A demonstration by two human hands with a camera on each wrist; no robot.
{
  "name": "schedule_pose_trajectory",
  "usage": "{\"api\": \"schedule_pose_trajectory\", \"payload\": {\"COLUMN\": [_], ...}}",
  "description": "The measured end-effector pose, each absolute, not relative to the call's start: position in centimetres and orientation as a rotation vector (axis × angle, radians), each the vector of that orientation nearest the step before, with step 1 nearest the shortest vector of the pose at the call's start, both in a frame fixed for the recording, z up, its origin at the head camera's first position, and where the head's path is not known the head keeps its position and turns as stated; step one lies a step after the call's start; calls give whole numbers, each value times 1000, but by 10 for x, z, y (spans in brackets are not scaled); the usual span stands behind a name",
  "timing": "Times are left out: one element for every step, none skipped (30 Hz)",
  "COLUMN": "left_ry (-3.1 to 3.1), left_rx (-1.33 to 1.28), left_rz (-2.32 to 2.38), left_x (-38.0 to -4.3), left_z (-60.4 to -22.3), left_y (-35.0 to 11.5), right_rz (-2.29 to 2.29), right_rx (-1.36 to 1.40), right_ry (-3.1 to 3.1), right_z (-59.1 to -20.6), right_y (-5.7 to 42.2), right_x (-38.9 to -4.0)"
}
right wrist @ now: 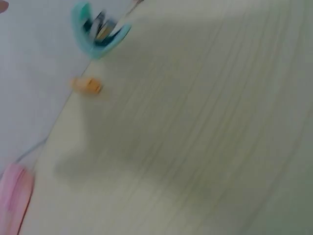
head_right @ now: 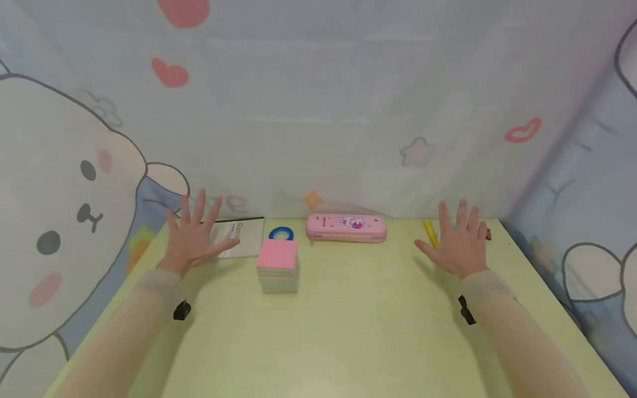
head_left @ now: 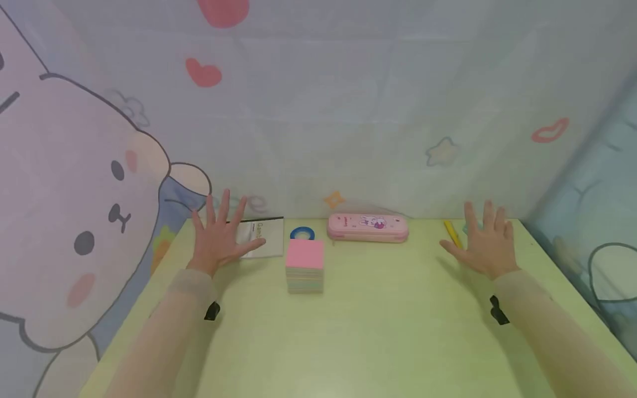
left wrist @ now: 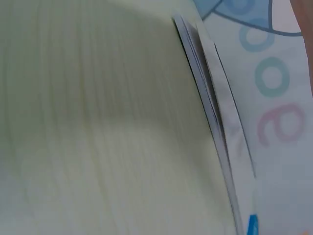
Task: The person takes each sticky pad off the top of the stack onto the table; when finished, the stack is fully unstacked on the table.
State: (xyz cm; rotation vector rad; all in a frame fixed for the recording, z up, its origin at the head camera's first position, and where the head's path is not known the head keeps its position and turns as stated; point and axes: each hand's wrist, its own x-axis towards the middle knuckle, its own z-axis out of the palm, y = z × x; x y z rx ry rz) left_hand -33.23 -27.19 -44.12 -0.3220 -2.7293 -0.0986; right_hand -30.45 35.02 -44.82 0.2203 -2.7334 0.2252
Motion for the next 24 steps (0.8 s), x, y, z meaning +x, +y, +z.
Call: {"api": "schedule_pose_trajectory", "payload": {"left_ry": [-2747, -2765, -2784, -2803, -2815, -2819, -2816, -2811, -2799, -2789, -2773, -2760, -2752, -2744, -2739, -2740, -2735, -2730, -2725, -2716, -2708, -2700, -2687, -2680], "left_rx": [-327, -336, -353, -369, -391, -417, -447, -476, -504, -529, -559, -589, -614, -639, -657, -675, -698, -721, -742, -765, -778, -792, -809, -815], "left_rz": [-161, -241, -344, -458, -584, -716, -839, -960, -1078, -1177, -1263, -1335, -1392, -1438, -1481, -1511, -1538, -1557, -1570, -1584, -1602, -1614, -1629, -1643], "left_x": [-330, -327, -323, -319, -315, -311, -307, -302, -298, -294, -291, -287, -285, -282, -280, -279, -278, -277, -277, -277, -277, -277, -277, -277], "left_z": [-442, -442, -441, -440, -439, -437, -435, -434, -432, -431, -430, -430, -430, -431, -432, -434, -435, -437, -439, -441, -443, -444, -445, -445], "left_y": [-270, -268, -264, -260, -256, -250, -244, -237, -230, -223, -216, -210, -204, -198, -193, -189, -185, -182, -179, -177, -175, -174, -172, -171], "right_rz": [262, 308, 372, 427, 485, 531, 596, 654, 703, 738, 772, 799, 834, 858, 879, 898, 917, 932, 939, 946, 949, 954, 966, 977], "right_rx": [256, 295, 338, 385, 431, 472, 510, 549, 594, 645, 694, 753, 812, 874, 931, 983, 1027, 1063, 1088, 1114, 1131, 1145, 1161, 1170], "right_ry": [-2724, -2718, -2715, -2713, -2715, -2730, -2752, -2769, -2783, -2792, -2800, -2799, -2792, -2779, -2771, -2760, -2749, -2744, -2746, -2741, -2739, -2738, -2732, -2734], "right_z": [-448, -447, -446, -445, -444, -442, -439, -436, -434, -431, -428, -426, -424, -423, -422, -421, -420, -419, -418, -418, -418, -418, -419, -420], "right_y": [344, 335, 326, 316, 304, 292, 279, 265, 251, 237, 222, 209, 196, 183, 171, 160, 149, 140, 131, 124, 118, 112, 108, 105], "right_x": [-304, -302, -301, -301, -300, -300, -298, -296, -295, -293, -290, -288, -285, -283, -280, -278, -277, -275, -275, -274, -274, -275, -276, -277]}}
